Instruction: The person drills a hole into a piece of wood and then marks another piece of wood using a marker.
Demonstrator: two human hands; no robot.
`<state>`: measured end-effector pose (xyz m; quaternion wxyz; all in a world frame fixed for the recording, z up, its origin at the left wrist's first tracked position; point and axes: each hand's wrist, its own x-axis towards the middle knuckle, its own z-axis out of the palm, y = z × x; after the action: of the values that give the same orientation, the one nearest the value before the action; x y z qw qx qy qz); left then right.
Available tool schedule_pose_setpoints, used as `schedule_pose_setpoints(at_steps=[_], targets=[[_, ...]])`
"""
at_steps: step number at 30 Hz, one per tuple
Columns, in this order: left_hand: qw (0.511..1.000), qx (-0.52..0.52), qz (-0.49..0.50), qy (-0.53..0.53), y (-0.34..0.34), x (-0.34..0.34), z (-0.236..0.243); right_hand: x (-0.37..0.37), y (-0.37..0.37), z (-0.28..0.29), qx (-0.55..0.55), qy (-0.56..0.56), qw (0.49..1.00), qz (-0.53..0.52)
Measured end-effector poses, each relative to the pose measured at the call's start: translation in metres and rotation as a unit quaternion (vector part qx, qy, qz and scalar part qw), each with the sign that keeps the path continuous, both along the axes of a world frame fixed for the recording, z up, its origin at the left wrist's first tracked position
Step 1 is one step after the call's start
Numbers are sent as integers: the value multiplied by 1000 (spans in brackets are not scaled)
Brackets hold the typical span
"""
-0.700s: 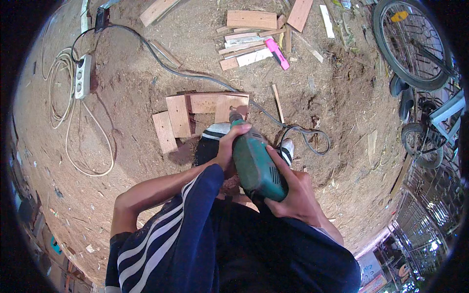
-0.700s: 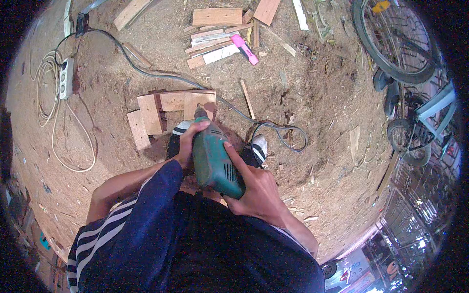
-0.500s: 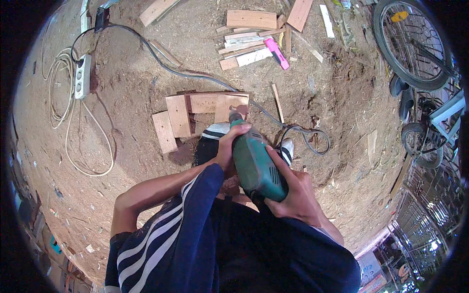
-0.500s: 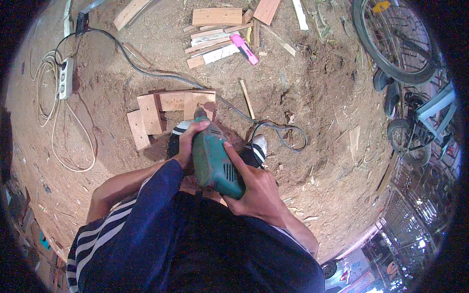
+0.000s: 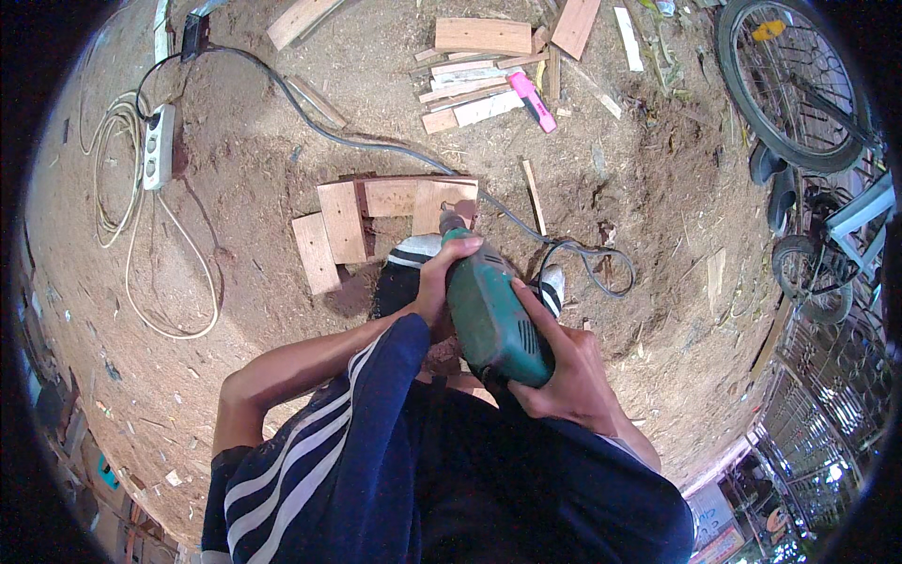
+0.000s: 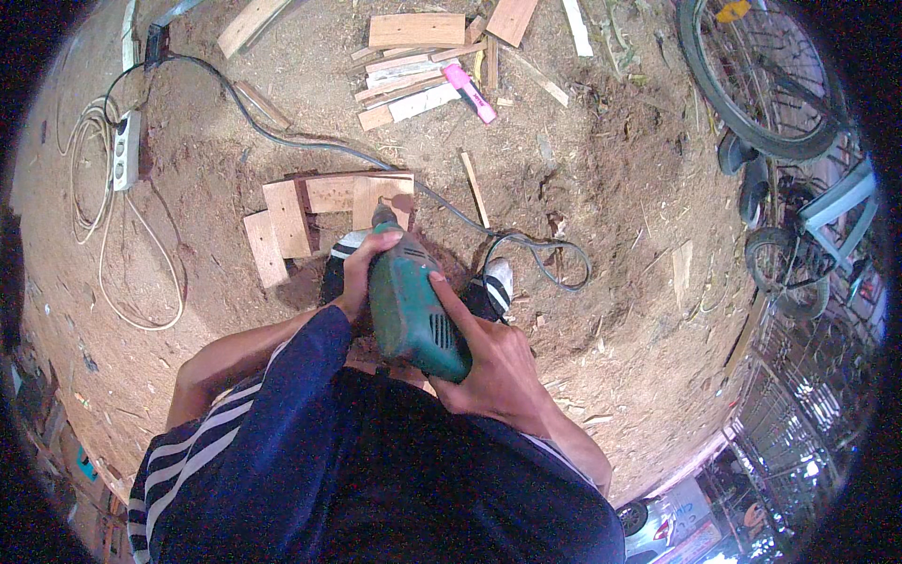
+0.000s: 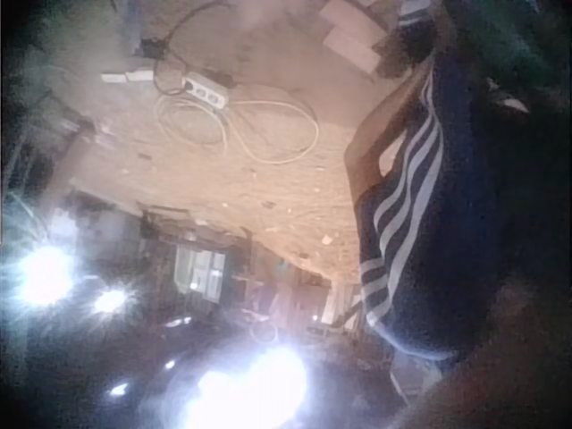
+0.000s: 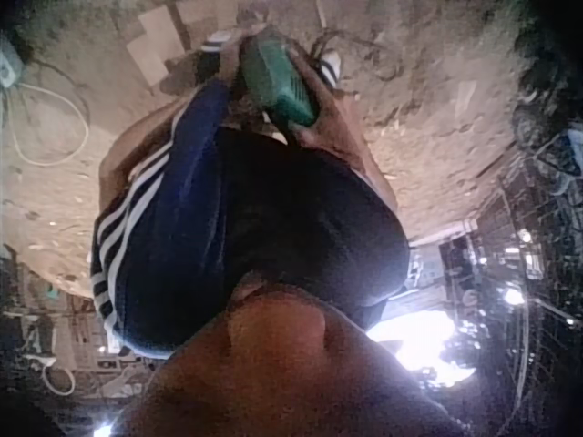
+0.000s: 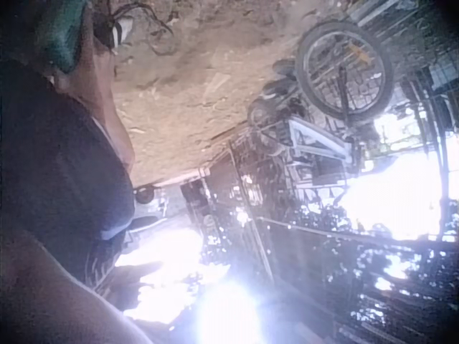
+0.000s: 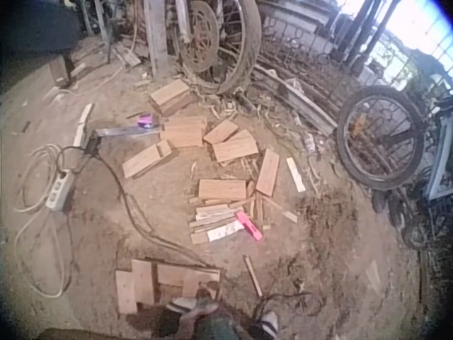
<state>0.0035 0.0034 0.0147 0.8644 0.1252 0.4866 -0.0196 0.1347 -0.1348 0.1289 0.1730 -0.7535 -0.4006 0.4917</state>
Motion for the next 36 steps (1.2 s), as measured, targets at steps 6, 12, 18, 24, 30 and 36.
schedule_pose_setpoints(at_steps=[6,12,18,24,30,36], targets=[[994,-78,24,-74,5,-3,-2,0,3,4,26,-8,1000,-2],[997,-55,39,-24,-1,0,1,0,2,6,1,-5,1000,-1],[993,-94,37,-66,-2,-4,-7,0,2,4,4,-2,1000,-1],[999,-3,31,14,-4,2,-1,1,2,2,8,-1,1000,-4],[998,-49,34,-27,-4,-1,-8,1,0,0,4,-6,1000,-8],[998,-30,46,-20,-5,-3,-11,3,0,0,22,-2,999,29]])
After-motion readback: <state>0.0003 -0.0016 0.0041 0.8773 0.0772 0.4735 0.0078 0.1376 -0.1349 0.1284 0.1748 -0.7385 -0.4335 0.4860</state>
